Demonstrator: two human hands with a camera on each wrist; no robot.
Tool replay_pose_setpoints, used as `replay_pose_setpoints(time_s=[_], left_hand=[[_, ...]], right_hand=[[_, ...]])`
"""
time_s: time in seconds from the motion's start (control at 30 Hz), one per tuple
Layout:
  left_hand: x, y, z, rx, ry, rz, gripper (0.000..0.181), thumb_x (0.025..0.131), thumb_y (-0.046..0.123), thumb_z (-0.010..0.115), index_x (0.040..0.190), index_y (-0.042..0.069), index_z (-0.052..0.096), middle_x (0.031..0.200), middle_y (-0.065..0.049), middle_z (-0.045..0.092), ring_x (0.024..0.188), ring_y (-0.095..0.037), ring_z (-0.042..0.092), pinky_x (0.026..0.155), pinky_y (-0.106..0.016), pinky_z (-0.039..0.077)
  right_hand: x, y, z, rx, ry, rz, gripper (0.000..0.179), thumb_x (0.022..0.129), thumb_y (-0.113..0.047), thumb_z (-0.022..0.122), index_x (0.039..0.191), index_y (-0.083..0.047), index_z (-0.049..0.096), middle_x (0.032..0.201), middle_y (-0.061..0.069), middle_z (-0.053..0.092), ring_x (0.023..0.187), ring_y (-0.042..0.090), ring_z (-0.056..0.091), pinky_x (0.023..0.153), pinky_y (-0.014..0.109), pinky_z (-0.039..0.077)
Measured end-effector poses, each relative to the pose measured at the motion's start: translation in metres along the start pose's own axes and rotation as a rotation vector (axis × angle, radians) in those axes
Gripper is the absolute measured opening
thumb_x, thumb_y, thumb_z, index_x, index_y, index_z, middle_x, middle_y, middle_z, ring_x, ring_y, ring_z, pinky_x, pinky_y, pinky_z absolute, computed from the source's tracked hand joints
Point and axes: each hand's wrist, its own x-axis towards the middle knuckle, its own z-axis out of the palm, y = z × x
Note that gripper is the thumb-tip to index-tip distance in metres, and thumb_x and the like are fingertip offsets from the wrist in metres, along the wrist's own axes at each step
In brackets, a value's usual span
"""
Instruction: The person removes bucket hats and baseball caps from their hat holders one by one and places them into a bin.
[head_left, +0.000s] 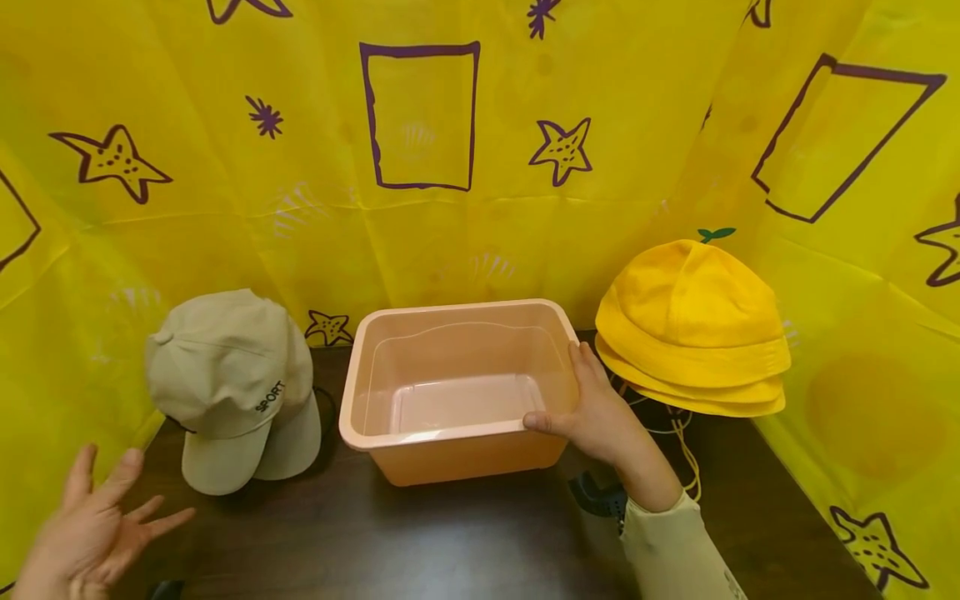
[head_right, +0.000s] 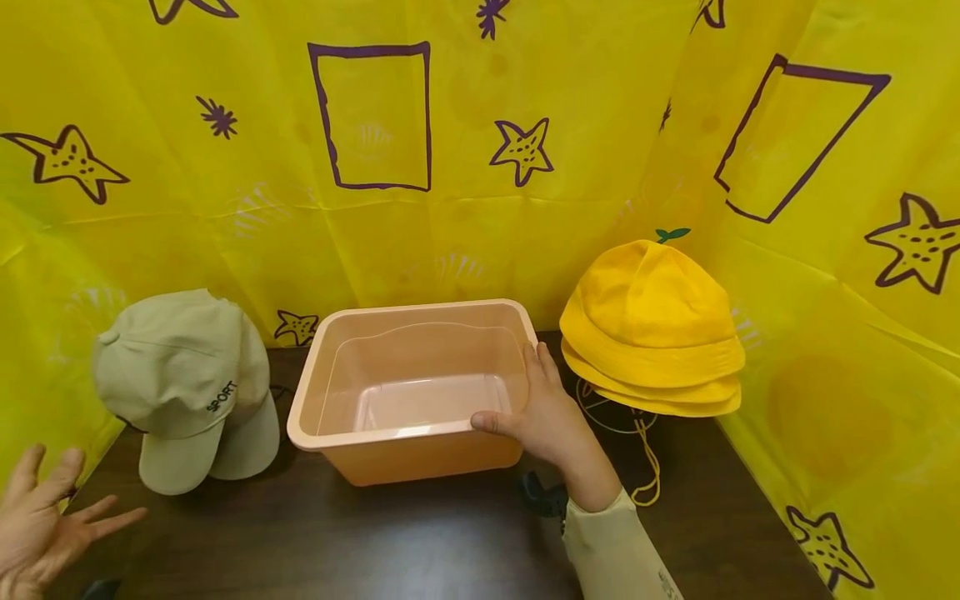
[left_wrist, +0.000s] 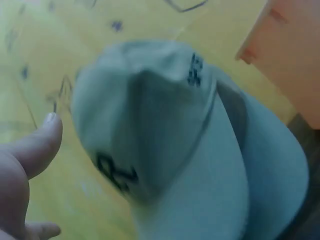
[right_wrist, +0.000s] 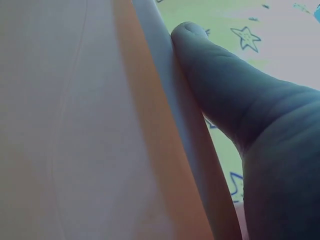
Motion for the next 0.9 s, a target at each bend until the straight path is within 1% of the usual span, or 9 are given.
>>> replay_pose_setpoints(time_s=[0.07,0.13,0.23,0.3,0.37,0.47,0.57,0.7,0.9], left_hand=[[0.008,-0.007,-0.014,-0.171,-0.031,-0.113,0.081,0.104,0.041,0.04,0.127,0.074,-0.03,0.127,0.028,-0.057,0.134,-0.055,-0.026,0.099,-0.064,0.037],[0.013,-0.014,-0.024,-0.344,-0.037,-0.213,0.08,0.103,0.043,0.046,0.126,0.078,-0.022,0.128,0.031,-0.055,0.127,-0.07,0.01,0.106,-0.062,0.027],[0.02,-0.024,-0.033,-0.55,-0.07,-0.297,0.076,0.102,0.04,0.051,0.128,0.08,-0.009,0.132,0.031,-0.052,0.099,-0.06,0.05,0.109,-0.053,0.029],[0.023,-0.03,-0.037,-0.645,-0.099,-0.324,0.074,0.103,0.037,0.052,0.128,0.08,-0.003,0.135,0.033,-0.048,0.09,-0.061,0.055,0.109,-0.044,0.03],[0.026,-0.035,-0.038,-0.653,-0.12,-0.302,0.073,0.105,0.032,0.05,0.13,0.078,-0.001,0.141,0.033,-0.042,0.101,-0.063,0.051,0.109,-0.043,0.03],[0.029,-0.041,-0.042,-0.656,-0.164,-0.243,0.056,0.108,0.021,0.044,0.136,0.065,0.023,0.161,0.015,0.006,0.108,-0.056,0.052,0.111,-0.054,0.025],[0.028,-0.046,-0.046,-0.655,-0.244,-0.198,0.035,0.109,0.013,0.037,0.126,0.041,0.051,0.132,0.002,0.051,0.103,-0.046,0.059,0.108,-0.059,0.027],[0.029,-0.048,-0.049,-0.596,-0.302,-0.144,0.034,0.11,0.007,0.032,0.119,0.024,0.06,0.114,-0.005,0.059,0.107,-0.037,0.061,0.105,-0.049,0.037],[0.027,-0.048,-0.048,-0.513,-0.197,-0.09,0.04,0.107,-0.001,0.034,0.109,0.021,0.067,0.105,0.002,0.065,0.097,-0.029,0.066,0.096,-0.039,0.049]], right_hand=[[0.0,0.0,-0.001,0.003,0.005,-0.009,0.132,0.069,-0.063,0.083,0.16,-0.004,0.007,0.163,0.022,0.004,0.138,0.048,0.028,0.107,0.064,0.027],[0.001,0.001,-0.001,0.009,0.006,-0.01,0.132,0.068,-0.063,0.083,0.16,-0.004,0.008,0.163,0.022,0.004,0.138,0.048,0.028,0.107,0.064,0.027],[0.001,0.001,-0.002,0.017,0.003,-0.01,0.132,0.068,-0.064,0.083,0.16,-0.005,0.009,0.163,0.021,0.004,0.138,0.048,0.028,0.107,0.064,0.027],[0.001,0.001,-0.002,0.028,0.003,-0.008,0.13,0.068,-0.062,0.084,0.16,-0.006,0.01,0.163,0.02,0.004,0.139,0.047,0.027,0.107,0.064,0.026],[0.001,0.0,-0.002,0.029,0.002,-0.009,0.129,0.069,-0.062,0.083,0.16,-0.006,0.01,0.163,0.021,0.004,0.14,0.047,0.026,0.108,0.064,0.025],[0.0,0.001,-0.001,0.029,0.003,-0.009,0.128,0.07,-0.062,0.083,0.16,-0.005,0.011,0.163,0.021,0.004,0.14,0.048,0.024,0.108,0.065,0.024],[0.0,0.0,-0.001,0.028,0.003,-0.014,0.127,0.071,-0.062,0.082,0.16,-0.005,0.011,0.163,0.021,0.003,0.141,0.048,0.023,0.108,0.065,0.024],[0.0,0.001,0.0,0.028,0.005,-0.016,0.126,0.072,-0.062,0.082,0.16,-0.006,0.012,0.163,0.021,0.003,0.141,0.047,0.022,0.108,0.065,0.023],[0.0,0.001,0.0,0.027,0.015,-0.019,0.124,0.072,-0.062,0.082,0.16,-0.006,0.014,0.163,0.021,0.005,0.14,0.048,0.024,0.108,0.064,0.025]])
